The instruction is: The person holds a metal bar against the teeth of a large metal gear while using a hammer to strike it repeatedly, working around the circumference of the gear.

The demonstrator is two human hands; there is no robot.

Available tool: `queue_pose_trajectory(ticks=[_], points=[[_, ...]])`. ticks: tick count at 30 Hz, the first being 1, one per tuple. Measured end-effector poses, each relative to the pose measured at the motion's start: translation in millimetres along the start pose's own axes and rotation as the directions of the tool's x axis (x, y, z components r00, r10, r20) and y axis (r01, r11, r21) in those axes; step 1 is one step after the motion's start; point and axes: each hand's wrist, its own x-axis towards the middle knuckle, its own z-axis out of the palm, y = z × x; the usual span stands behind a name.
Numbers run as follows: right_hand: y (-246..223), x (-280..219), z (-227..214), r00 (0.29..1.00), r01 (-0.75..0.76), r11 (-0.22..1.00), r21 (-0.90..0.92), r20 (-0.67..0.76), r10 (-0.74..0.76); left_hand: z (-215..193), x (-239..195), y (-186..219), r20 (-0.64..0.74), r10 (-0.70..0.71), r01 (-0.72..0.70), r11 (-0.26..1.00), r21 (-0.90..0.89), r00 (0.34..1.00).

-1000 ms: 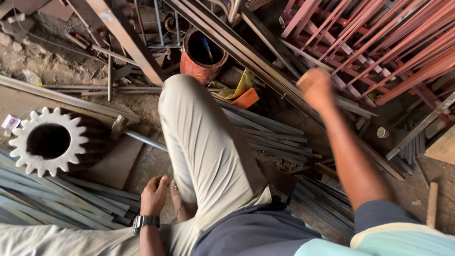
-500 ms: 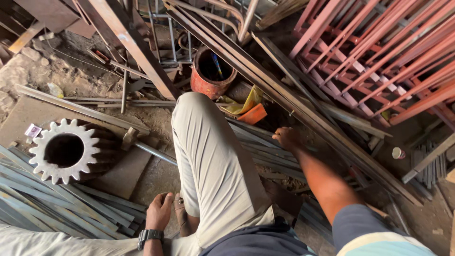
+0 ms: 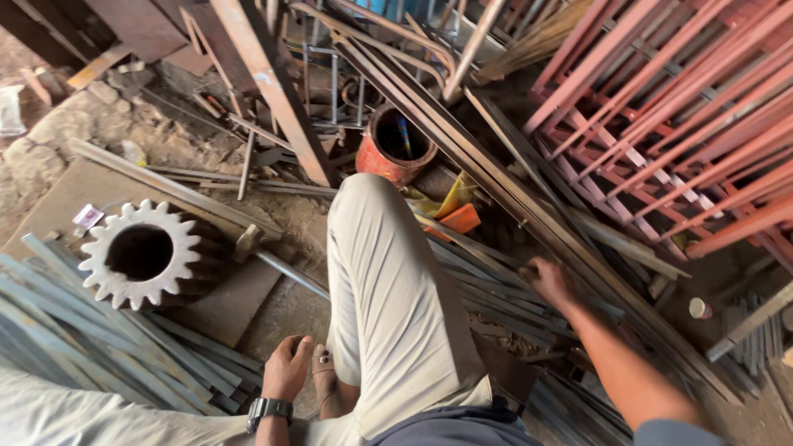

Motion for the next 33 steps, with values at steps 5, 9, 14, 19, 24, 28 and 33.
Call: queue_pose_trajectory(ticks=[5,9,14,19,24,28,33], points=[[-15.6,-16.7,-17.8,0.996,0.036,0.934,0.355,-0.087,-0.005,2.1,1.9,-6.6,-0.029,0.032,-0.034,0.995,-0.091,0.999],[-85.5,-11.3,-62.1,0.989,-0.141,0.701,0.699,0.126,0.073,-9.7,-5.1,0.8,-0.151,0.121,-0.157,0.954,-0.256,0.981],[-249.0,11.7,-118.4,0.957,0.015,0.458,0.889,0.120,-0.264,-8.5,-22.9,48.6,-0.356,0.208,-0.333,0.880,-0.339,0.911],[-449.9,5.7,-95.0,0.737,0.101,0.339,0.935,0.159,-0.657,-2.3,-44.0,82.6,-0.304,0.355,-0.467,0.641,-0.609,0.884],[-622.6,-18.4,24.0,0.634,-0.176,0.235,0.956,0.293,-0.716,-34.2,-42.3,86.9,-0.212,0.246,-0.264,0.202,-0.943,0.946],[-716.9,-22.6,109.1,0.640,-0.234,0.283,0.930,0.366,-0.675,-87.9,1.7,45.3,-0.327,-0.083,-0.305,0.204,-0.930,0.941],[-743.5,-2.9,144.6,0.493,-0.368,0.285,0.885,0.446,-0.747,-152.1,87.9,-4.7,-0.342,-0.101,-0.301,0.290,-0.909,0.934]])
